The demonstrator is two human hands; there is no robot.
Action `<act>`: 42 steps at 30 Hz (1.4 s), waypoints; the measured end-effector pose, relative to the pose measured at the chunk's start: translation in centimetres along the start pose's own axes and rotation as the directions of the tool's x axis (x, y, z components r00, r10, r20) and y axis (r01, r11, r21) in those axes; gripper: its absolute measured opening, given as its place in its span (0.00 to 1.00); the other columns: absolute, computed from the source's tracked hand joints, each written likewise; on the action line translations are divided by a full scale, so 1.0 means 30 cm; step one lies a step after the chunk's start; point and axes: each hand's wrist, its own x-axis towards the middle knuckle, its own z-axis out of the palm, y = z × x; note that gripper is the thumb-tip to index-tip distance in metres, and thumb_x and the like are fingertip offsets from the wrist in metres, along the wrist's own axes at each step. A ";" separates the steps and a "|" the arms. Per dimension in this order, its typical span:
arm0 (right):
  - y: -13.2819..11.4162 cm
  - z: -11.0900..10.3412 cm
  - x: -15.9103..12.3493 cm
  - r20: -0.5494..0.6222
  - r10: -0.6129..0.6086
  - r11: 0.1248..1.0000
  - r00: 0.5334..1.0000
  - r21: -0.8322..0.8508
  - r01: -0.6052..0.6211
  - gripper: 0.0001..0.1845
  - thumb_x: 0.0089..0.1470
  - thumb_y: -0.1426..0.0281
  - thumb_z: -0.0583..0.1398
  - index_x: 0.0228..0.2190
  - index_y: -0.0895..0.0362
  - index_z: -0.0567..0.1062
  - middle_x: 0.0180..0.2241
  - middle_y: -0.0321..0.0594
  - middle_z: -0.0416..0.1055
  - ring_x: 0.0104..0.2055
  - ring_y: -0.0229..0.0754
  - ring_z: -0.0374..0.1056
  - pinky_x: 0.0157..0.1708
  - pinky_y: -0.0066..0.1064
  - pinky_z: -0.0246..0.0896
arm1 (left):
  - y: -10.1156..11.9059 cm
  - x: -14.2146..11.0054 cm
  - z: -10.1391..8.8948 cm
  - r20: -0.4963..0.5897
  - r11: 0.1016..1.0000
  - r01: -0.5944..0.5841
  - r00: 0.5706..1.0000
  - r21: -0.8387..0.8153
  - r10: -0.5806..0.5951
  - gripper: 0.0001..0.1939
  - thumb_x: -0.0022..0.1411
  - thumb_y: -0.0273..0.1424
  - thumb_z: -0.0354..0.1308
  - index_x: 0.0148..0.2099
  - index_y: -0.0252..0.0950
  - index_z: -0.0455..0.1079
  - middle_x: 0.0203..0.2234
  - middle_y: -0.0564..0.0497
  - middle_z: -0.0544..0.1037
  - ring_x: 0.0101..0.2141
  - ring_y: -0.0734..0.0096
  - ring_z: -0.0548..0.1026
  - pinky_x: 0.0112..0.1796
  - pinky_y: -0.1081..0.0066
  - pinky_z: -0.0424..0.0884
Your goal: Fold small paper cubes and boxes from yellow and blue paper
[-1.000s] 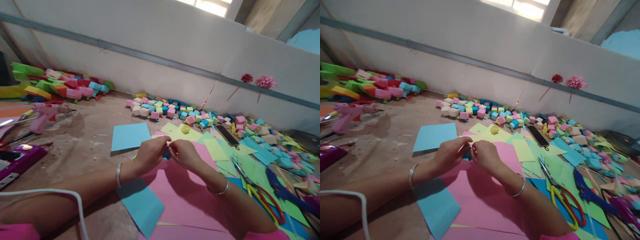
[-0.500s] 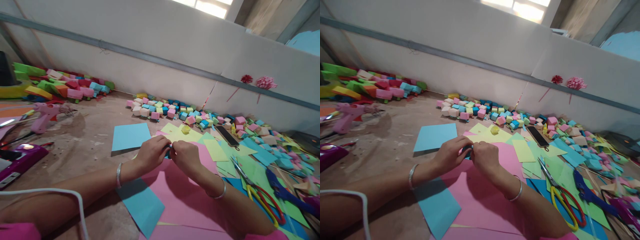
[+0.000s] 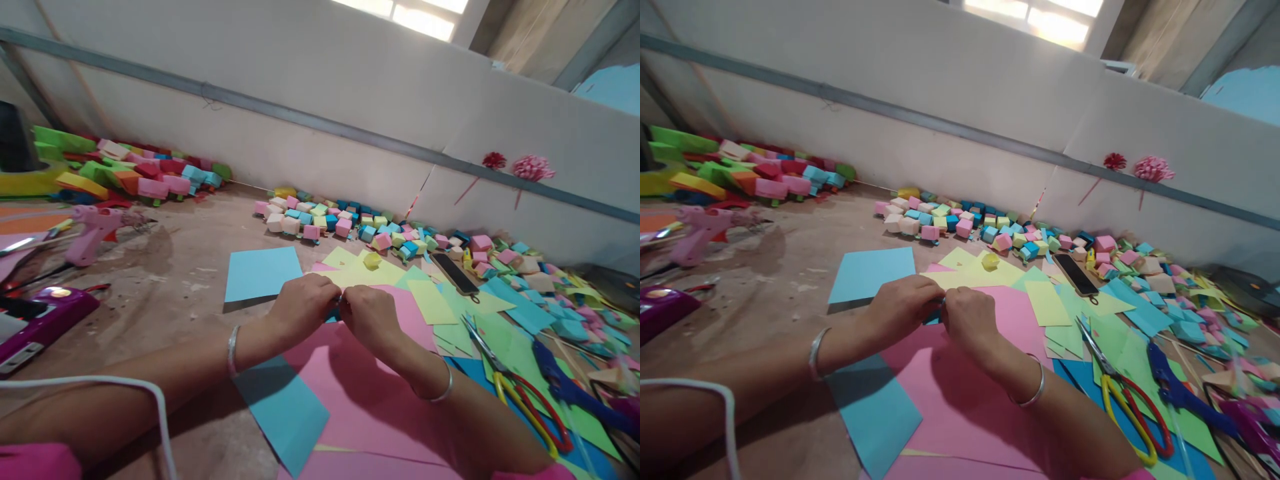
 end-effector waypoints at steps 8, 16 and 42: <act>0.002 0.006 -0.004 -0.012 -0.134 0.991 0.991 0.024 0.134 0.12 0.60 0.72 0.53 0.30 0.58 0.75 0.30 0.42 0.74 0.29 0.40 0.68 0.24 0.32 0.40 | -0.003 0.006 -0.020 0.029 0.988 -0.012 1.000 0.157 0.008 0.08 0.59 0.24 0.58 0.27 0.35 0.73 0.24 0.48 0.77 0.30 0.63 0.73 0.29 0.67 0.61; -0.007 0.013 -0.005 -0.144 -0.132 0.991 0.981 -0.026 0.129 0.13 0.59 0.72 0.53 0.26 0.58 0.74 0.26 0.42 0.73 0.26 0.39 0.64 0.25 0.33 0.36 | 0.002 0.005 -0.006 -0.050 0.976 -0.093 0.993 0.198 0.105 0.08 0.58 0.23 0.54 0.28 0.34 0.72 0.24 0.48 0.77 0.30 0.63 0.73 0.35 0.64 0.67; -0.017 0.040 -0.005 -0.207 -0.123 0.987 0.970 -0.124 0.099 0.08 0.54 0.79 0.57 0.25 0.60 0.73 0.24 0.42 0.73 0.24 0.39 0.65 0.24 0.32 0.36 | 0.010 0.009 0.001 -0.069 0.941 0.075 0.992 -0.330 -0.103 0.15 0.55 0.20 0.54 0.44 0.33 0.75 0.45 0.40 0.79 0.54 0.52 0.70 0.59 0.52 0.58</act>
